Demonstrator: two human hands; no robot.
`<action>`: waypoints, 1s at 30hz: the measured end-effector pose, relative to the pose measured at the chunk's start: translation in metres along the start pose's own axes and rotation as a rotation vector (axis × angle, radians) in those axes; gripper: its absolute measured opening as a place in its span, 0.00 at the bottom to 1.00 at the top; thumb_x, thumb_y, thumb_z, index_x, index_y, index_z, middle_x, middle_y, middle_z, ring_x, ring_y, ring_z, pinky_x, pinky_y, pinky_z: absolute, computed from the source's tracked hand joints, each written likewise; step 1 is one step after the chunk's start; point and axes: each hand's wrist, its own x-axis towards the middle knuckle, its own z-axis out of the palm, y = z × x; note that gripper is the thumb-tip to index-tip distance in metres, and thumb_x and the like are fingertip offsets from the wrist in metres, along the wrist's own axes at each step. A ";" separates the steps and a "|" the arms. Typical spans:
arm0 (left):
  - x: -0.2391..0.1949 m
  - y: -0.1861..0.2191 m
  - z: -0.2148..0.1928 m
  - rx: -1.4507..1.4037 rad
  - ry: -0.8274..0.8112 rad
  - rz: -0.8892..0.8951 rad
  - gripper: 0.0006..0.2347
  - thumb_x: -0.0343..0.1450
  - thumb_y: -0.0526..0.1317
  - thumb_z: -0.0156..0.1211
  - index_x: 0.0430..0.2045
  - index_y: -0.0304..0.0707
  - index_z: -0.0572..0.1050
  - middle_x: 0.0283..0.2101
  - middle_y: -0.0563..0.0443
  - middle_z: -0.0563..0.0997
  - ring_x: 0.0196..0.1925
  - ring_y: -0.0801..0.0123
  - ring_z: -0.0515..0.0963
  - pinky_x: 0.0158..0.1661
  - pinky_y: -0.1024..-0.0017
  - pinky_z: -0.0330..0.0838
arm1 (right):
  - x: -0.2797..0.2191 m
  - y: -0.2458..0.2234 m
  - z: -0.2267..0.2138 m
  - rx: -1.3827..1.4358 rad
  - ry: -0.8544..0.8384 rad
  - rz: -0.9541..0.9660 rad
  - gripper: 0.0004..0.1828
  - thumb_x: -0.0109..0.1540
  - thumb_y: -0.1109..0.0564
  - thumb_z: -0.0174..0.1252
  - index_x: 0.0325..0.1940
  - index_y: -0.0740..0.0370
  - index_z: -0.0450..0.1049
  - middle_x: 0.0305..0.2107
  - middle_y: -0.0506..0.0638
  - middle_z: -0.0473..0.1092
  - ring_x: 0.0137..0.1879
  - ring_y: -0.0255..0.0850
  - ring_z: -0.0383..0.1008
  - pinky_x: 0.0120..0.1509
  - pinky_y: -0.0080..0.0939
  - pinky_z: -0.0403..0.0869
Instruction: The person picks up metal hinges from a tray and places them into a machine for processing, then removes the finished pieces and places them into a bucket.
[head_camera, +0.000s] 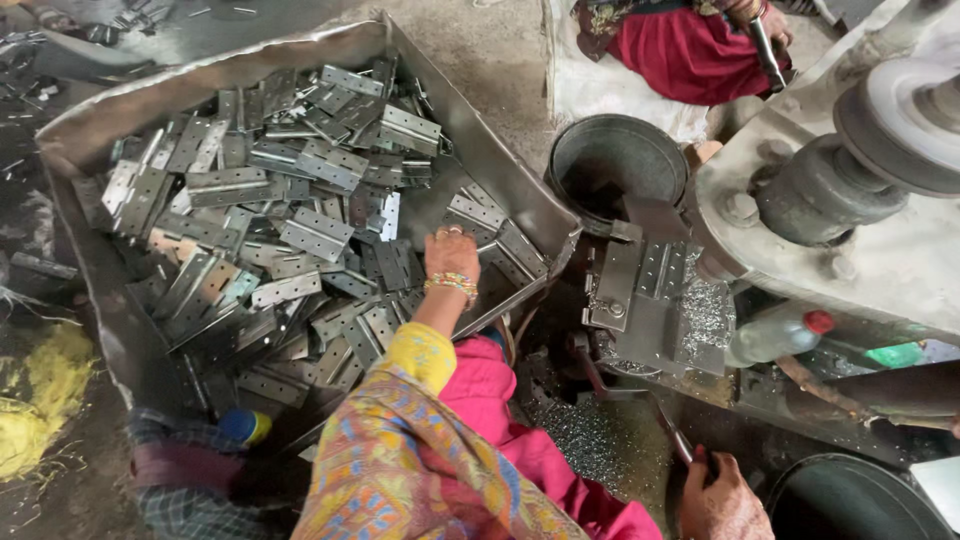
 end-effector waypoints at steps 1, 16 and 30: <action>-0.006 0.004 -0.017 -0.048 -0.057 -0.044 0.11 0.71 0.43 0.64 0.45 0.44 0.79 0.55 0.49 0.77 0.61 0.56 0.74 0.58 0.52 0.68 | -0.007 -0.001 0.007 -0.028 0.025 0.015 0.32 0.67 0.31 0.46 0.66 0.49 0.73 0.39 0.64 0.80 0.47 0.59 0.83 0.50 0.57 0.80; -0.024 0.014 -0.063 0.007 -0.166 -0.194 0.23 0.62 0.53 0.67 0.49 0.46 0.79 0.60 0.46 0.74 0.63 0.54 0.72 0.66 0.41 0.49 | -0.032 -0.007 0.003 -0.060 0.102 -0.022 0.29 0.61 0.30 0.52 0.64 0.36 0.71 0.40 0.59 0.80 0.49 0.59 0.81 0.50 0.60 0.78; -0.045 0.031 -0.065 -0.113 0.183 -0.089 0.15 0.64 0.39 0.65 0.45 0.47 0.78 0.47 0.47 0.82 0.51 0.54 0.82 0.50 0.57 0.72 | -0.055 -0.031 -0.024 -0.089 0.122 0.017 0.24 0.62 0.33 0.54 0.58 0.38 0.76 0.35 0.58 0.80 0.43 0.58 0.81 0.44 0.58 0.77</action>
